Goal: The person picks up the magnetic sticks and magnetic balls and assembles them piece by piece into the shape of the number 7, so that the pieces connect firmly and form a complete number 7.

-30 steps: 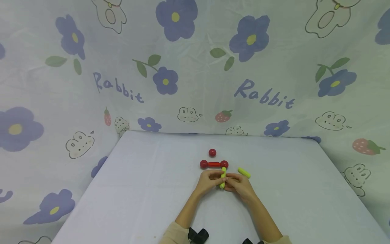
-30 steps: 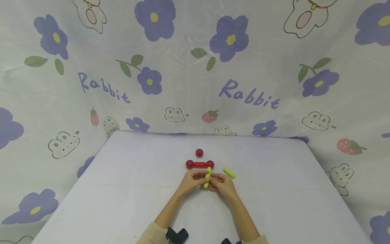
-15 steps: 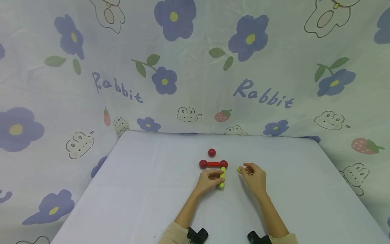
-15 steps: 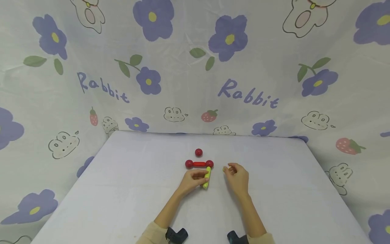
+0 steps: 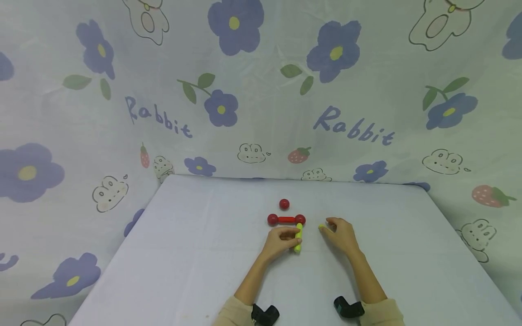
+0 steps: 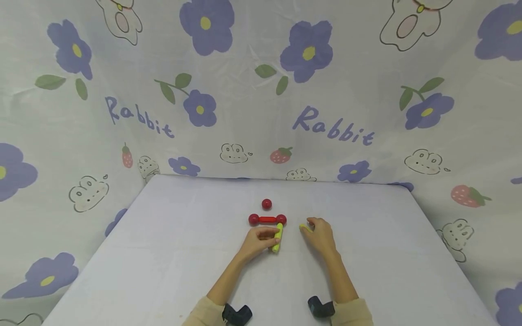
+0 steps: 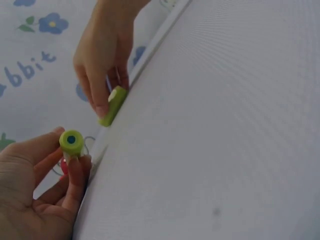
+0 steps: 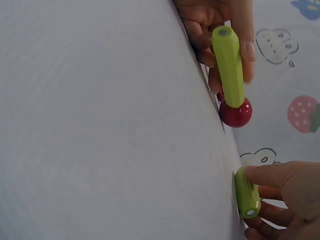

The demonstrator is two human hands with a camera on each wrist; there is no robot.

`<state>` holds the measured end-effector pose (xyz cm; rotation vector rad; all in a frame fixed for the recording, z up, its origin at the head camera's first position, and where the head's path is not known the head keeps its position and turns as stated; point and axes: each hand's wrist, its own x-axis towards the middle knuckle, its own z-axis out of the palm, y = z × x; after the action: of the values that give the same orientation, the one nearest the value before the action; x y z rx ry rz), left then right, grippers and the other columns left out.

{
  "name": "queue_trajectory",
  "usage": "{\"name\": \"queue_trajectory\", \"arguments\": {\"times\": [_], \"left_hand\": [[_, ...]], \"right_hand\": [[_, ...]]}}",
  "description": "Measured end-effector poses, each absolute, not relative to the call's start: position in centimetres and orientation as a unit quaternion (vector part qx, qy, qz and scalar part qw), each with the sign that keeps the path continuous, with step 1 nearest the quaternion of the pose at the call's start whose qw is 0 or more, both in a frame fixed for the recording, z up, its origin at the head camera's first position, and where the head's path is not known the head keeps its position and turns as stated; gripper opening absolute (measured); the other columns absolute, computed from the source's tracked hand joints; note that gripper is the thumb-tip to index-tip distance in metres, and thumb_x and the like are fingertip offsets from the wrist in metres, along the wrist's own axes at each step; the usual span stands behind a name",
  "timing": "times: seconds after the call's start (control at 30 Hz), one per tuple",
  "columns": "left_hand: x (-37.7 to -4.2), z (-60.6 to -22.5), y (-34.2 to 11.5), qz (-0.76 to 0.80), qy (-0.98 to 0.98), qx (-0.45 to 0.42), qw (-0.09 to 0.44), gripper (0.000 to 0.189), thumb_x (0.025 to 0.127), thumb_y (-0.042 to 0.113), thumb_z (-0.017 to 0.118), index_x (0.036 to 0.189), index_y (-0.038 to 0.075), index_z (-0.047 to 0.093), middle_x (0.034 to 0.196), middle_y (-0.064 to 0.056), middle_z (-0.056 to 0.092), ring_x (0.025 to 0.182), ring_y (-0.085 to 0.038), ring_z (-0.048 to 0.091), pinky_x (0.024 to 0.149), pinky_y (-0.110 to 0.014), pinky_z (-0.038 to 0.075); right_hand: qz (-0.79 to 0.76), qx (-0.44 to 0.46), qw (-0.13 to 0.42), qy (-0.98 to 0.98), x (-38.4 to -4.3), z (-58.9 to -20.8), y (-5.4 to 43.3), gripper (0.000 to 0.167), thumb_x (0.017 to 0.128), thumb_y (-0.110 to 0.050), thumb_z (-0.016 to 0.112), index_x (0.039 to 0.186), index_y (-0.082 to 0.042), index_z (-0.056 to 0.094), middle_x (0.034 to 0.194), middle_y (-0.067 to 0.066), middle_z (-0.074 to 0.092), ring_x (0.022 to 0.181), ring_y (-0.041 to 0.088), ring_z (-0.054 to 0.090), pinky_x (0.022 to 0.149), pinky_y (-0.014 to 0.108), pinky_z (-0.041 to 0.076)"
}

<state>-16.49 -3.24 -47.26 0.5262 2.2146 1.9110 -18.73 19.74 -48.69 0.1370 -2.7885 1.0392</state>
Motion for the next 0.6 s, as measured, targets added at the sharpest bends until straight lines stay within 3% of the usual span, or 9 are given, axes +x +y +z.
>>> {"name": "queue_trajectory", "arguments": {"times": [0.23, 0.6], "left_hand": [[-16.6, -47.3, -3.2, 0.642, 0.742, 0.176, 0.084, 0.029, 0.084, 0.005, 0.066, 0.109, -0.009, 0.064, 0.103, -0.026, 0.065, 0.084, -0.028, 0.062, 0.066, -0.014, 0.048], [-16.7, -47.4, -3.2, 0.64, 0.743, 0.178, 0.083, 0.029, 0.084, 0.005, 0.066, 0.109, -0.009, 0.064, 0.103, -0.025, 0.066, 0.083, -0.027, 0.063, 0.066, -0.014, 0.049]], "right_hand": [[0.33, 0.059, 0.064, -0.94, -18.3, -48.5, 19.9, 0.03, 0.081, -0.008, 0.07, 0.102, 0.012, 0.064, 0.093, 0.022, 0.065, 0.085, 0.033, 0.062, 0.075, 0.045, 0.052], [0.346, 0.041, 0.035, -0.937, -17.7, -48.1, 20.3, 0.032, 0.081, -0.007, 0.067, 0.107, 0.012, 0.062, 0.095, 0.02, 0.064, 0.085, 0.029, 0.06, 0.075, 0.044, 0.051]]}}
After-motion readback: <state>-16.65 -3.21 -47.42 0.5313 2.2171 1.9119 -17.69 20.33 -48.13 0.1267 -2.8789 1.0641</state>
